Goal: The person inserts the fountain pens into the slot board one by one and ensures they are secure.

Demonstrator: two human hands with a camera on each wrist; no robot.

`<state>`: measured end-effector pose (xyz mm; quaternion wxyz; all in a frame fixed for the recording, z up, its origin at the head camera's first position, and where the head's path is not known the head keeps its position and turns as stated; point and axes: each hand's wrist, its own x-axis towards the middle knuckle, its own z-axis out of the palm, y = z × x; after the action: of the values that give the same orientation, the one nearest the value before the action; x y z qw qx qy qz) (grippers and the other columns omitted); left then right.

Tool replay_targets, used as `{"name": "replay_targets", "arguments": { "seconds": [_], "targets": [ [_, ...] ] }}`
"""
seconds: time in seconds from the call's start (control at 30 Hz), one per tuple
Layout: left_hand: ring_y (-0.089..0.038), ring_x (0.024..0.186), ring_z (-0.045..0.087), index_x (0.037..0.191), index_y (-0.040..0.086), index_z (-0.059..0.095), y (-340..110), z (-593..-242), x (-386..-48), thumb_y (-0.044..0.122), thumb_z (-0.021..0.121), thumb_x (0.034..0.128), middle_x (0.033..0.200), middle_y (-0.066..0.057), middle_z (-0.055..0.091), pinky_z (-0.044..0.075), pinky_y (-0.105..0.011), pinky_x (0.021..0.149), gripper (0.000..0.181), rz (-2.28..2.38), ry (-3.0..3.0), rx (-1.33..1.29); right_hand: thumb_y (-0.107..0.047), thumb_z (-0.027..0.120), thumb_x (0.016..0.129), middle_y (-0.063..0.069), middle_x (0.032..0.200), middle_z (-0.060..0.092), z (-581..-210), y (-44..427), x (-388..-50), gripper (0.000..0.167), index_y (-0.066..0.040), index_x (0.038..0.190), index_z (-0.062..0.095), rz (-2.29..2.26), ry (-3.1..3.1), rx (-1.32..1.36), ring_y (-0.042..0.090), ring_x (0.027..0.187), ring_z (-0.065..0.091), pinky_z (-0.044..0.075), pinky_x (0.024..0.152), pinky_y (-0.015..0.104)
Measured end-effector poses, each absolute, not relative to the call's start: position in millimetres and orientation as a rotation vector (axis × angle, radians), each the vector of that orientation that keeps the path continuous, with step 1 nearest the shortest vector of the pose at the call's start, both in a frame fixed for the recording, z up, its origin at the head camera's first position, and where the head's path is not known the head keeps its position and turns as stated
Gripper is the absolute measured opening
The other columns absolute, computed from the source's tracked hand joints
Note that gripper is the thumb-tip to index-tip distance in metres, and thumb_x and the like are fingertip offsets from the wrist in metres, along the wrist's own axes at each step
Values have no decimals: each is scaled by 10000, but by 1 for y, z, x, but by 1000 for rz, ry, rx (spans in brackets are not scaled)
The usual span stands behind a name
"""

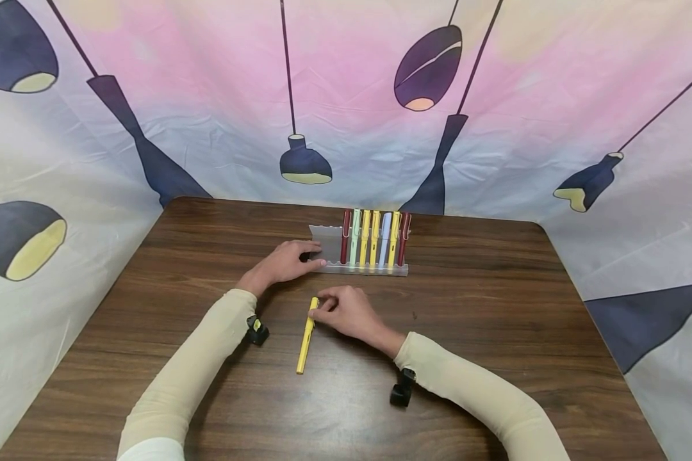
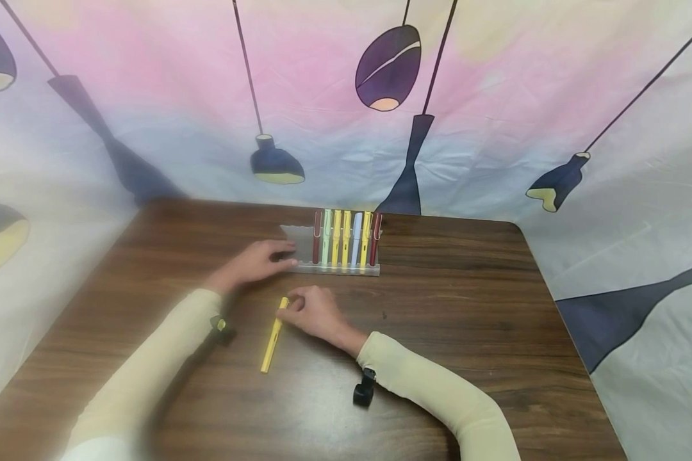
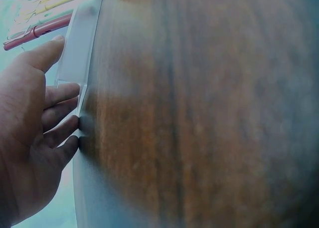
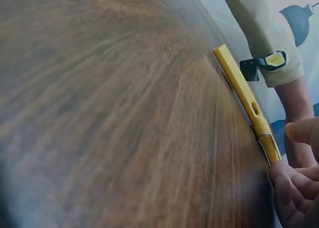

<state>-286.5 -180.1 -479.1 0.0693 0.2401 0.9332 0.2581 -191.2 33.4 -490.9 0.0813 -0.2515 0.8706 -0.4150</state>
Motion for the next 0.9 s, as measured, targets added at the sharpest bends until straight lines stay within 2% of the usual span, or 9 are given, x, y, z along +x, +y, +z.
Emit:
{"name": "replay_targets", "arguments": {
  "seconds": [0.4, 0.67, 0.9],
  "targets": [
    [-347, 1437, 445, 1423, 49, 606, -181, -480, -288, 498, 589, 1014, 1519, -126, 529, 279, -624, 1182, 608, 787, 2810, 725, -336, 813, 888, -113, 773, 745, -493, 26, -193, 499, 3, 1240, 716, -1224, 2594, -737, -31, 647, 653, 543, 696, 219],
    [-337, 1434, 451, 1426, 57, 605, -182, -482, -288, 515, 585, 1013, 1520, -118, 529, 307, -605, 1177, 617, 798, 2803, 721, -342, 815, 887, -129, 688, 695, -492, 21, -195, 507, 7, 1242, 717, -1198, 2599, -711, -4, 585, 632, 511, 592, 213],
    [-329, 1433, 455, 1427, 67, 606, -182, -484, -289, 532, 580, 1011, 1522, -111, 529, 315, -592, 1178, 625, 790, 2805, 710, -320, 836, 869, -129, 652, 663, -493, 17, -194, 507, 15, 1231, 717, -1178, 2612, -697, 2, 564, 617, 509, 562, 201]
  ]
}}
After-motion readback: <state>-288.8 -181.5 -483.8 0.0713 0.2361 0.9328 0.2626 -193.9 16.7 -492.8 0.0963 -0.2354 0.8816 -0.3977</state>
